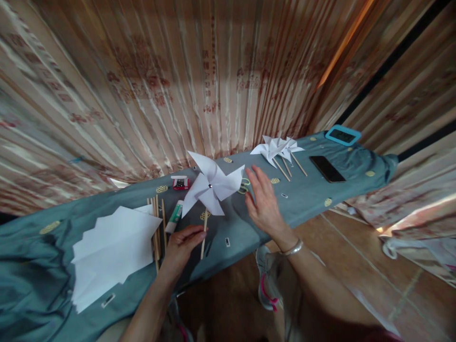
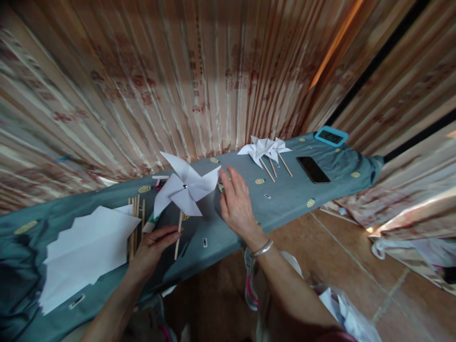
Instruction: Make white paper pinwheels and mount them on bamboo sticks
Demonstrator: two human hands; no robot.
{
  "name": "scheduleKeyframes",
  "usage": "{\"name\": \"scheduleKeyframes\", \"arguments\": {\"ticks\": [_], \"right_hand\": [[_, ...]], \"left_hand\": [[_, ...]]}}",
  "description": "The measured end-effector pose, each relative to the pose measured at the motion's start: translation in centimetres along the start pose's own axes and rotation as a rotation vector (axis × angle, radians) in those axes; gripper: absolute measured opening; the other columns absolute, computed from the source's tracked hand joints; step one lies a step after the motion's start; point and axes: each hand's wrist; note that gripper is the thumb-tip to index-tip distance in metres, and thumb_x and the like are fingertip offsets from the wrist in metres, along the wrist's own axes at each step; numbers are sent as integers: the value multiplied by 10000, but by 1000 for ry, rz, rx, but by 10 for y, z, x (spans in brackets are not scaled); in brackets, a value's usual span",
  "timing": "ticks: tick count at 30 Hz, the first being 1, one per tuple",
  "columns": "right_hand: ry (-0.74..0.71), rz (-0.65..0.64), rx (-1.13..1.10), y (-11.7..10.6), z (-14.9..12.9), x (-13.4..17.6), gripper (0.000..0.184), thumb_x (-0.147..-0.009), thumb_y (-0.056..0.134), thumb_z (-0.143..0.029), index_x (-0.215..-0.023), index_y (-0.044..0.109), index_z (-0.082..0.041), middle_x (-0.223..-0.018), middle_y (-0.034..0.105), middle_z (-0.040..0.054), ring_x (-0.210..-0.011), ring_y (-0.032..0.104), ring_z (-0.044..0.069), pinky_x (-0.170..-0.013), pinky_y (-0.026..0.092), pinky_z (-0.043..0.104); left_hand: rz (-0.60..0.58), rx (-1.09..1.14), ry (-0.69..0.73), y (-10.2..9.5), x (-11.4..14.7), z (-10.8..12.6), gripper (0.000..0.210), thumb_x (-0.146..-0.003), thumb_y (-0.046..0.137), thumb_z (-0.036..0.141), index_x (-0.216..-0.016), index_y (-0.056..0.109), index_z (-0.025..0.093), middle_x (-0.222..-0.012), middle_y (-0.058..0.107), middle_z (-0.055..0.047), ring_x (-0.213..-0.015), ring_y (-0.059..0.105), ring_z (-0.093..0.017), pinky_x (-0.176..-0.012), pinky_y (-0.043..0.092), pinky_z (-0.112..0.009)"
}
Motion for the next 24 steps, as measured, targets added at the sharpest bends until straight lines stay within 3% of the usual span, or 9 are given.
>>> {"name": "scheduleKeyframes", "arguments": {"ticks": [3, 6, 9, 11, 14, 16, 20, 22, 24], "right_hand": [[-54, -53, 150, 2, 2, -1, 610, -855, 407, -85, -1459, 320, -115, -1557, 232, 179, -1459, 170, 277, -1133, 262, 496], [-24, -100, 207, 5, 5, -1, 634, -826, 417, -57, -1452, 343, -118, -1572, 171, 189, -1471, 98, 311, -1125, 236, 548], [22, -214, 125, 8, 1, 3, 572, -805, 418, -50, -1374, 467, -87, -1526, 289, 219, -1440, 214, 334, -1102, 273, 559], [-17, -417, -66, 9, -5, 7, 510, -801, 407, -45, -1278, 572, -121, -1428, 472, 178, -1352, 405, 284, -1077, 355, 481], [-57, -714, -401, 7, -14, 9, 424, -806, 399, -45, -1089, 681, -187, -1132, 704, 67, -1044, 653, 178, -920, 492, 310], [5, -775, -483, 6, -16, 8, 373, -790, 406, -40, -952, 709, -184, -915, 744, 30, -833, 690, 146, -781, 515, 251], [141, -631, -401, 3, -6, 4, 294, -773, 419, -57, -764, 692, -166, -659, 690, 0, -608, 641, 128, -638, 479, 227], [189, -466, -333, 2, 1, 3, 285, -794, 416, -86, -734, 680, -173, -613, 661, -7, -541, 602, 122, -602, 471, 228], [182, -260, -265, 1, 5, 3, 292, -815, 407, -102, -774, 683, -186, -711, 694, 13, -609, 626, 137, -664, 502, 252]], "left_hand": [[-34, -36, -9, 3, 2, 1, 279, -508, 774, 376, -722, 773, 197, -797, 765, -61, -844, 684, -250, -828, 516, -343], [-73, -33, -6, 4, 4, 1, 254, -510, 769, 361, -708, 775, 203, -806, 765, -58, -842, 677, -241, -813, 513, -324], [-81, -17, -3, 4, 4, 0, 255, -522, 768, 361, -721, 778, 201, -823, 766, -62, -845, 675, -238, -817, 510, -323], [-80, -8, 7, 2, 3, -1, 262, -535, 766, 366, -736, 779, 198, -822, 766, -66, -845, 675, -240, -827, 507, -332], [-65, -10, 17, 1, 2, -1, 276, -549, 762, 375, -752, 779, 188, -814, 765, -71, -840, 675, -244, -840, 506, -345], [-45, -7, 13, 1, 2, 1, 284, -541, 767, 382, -745, 778, 184, -814, 764, -74, -840, 677, -246, -843, 509, -346], [-11, 36, 2, 2, 2, 3, 300, -501, 794, 387, -720, 773, 183, -824, 765, -79, -848, 686, -254, -839, 520, -348], [-10, 33, 4, 2, 2, 3, 308, -509, 794, 390, -736, 774, 182, -836, 766, -84, -854, 689, -258, -839, 523, -355], [-18, 11, 13, 2, 2, 2, 303, -528, 781, 392, -748, 775, 184, -837, 767, -82, -854, 689, -257, -840, 523, -357]]}}
Point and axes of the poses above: each hand's wrist, its own x-axis away from the middle knuckle, its own y-axis out of the palm, z = x × y
